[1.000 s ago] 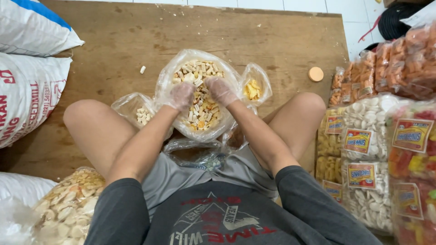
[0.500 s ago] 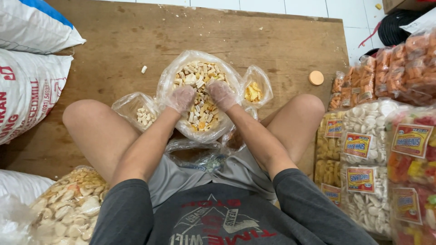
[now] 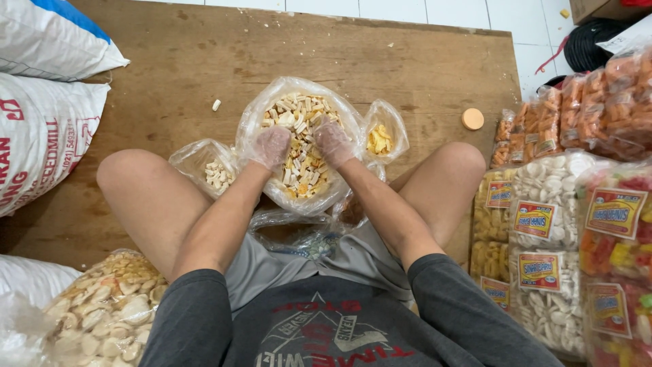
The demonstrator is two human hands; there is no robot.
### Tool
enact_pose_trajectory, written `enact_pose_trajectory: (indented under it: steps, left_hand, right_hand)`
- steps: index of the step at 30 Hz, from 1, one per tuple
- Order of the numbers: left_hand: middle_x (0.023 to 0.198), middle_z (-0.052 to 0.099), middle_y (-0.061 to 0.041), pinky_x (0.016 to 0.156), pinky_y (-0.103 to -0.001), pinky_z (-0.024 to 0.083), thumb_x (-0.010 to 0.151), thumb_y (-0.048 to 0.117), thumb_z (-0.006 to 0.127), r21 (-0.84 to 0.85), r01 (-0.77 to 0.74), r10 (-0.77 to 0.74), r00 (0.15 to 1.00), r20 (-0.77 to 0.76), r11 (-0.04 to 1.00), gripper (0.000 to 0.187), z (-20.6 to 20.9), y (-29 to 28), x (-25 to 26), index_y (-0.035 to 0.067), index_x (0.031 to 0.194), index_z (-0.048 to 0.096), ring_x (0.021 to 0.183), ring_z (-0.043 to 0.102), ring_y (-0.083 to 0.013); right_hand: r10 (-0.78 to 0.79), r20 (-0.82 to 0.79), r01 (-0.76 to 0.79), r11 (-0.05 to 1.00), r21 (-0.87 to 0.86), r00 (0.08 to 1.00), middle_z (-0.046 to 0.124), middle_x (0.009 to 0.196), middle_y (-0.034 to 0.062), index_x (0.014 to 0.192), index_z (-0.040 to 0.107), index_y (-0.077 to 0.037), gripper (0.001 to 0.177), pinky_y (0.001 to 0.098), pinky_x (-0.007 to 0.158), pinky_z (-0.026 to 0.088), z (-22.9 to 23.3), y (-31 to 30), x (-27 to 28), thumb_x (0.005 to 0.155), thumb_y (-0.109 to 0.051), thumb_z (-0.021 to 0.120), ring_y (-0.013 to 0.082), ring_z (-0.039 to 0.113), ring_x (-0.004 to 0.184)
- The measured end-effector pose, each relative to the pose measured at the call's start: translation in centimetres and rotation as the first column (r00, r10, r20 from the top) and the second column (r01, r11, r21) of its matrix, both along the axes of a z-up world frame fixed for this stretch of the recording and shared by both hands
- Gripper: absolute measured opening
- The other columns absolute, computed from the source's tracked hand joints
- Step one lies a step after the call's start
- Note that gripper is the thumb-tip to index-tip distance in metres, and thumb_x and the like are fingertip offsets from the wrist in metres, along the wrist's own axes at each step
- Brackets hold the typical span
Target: The person sorts and transfers small snacks from a central bag into smaller individual bags by hand while wearing gloves.
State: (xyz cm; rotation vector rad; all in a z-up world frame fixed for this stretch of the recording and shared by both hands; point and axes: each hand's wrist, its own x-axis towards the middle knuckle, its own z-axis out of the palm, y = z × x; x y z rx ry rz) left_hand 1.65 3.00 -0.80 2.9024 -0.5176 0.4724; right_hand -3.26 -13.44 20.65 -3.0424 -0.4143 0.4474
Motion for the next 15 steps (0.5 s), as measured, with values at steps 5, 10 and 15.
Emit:
enact_pose_trajectory:
  steps: [5,10,15]
  left_hand:
    - [0.060,0.063,-0.004,0.048,-0.041,0.056,0.078,0.008,0.065,0.024,0.000,0.000,1.000,0.016,1.000,0.008,2.2,-0.5,-0.3,0.011,0.072,0.069,0.061,0.071,-0.0266]
    - [0.063,0.064,-0.004,0.051,-0.042,0.057,0.079,0.008,0.064,0.027,0.049,-0.049,0.999,-0.015,0.998,0.009,3.6,-0.4,-1.1,0.013,0.074,0.069,0.064,0.072,-0.0262]
    - [0.066,0.065,-0.006,0.056,-0.044,0.058,0.081,0.010,0.063,-0.002,0.049,-0.049,0.996,-0.076,0.999,0.008,4.2,-0.9,-0.6,0.012,0.077,0.069,0.069,0.072,-0.0282]
  right_hand:
    - [0.082,0.126,-0.090,0.994,0.062,0.989,0.075,0.089,0.0202,0.092,0.075,0.003,0.031,0.0434,0.080,0.063,-8.4,-2.9,3.0,0.096,-0.006,0.045,0.0359,0.076,0.094]
    - [-0.044,0.098,0.025,0.981,0.190,0.994,0.073,0.083,0.0178,0.083,0.073,0.000,0.030,0.0409,0.076,0.064,-12.8,-4.2,3.9,0.094,-0.009,0.046,0.0343,0.076,0.091]
    - [-0.134,0.001,0.133,0.985,0.106,0.991,0.075,0.088,0.0207,0.088,0.075,0.003,0.033,0.0468,0.078,0.064,-14.9,-3.5,5.2,0.095,-0.008,0.045,0.0369,0.076,0.095]
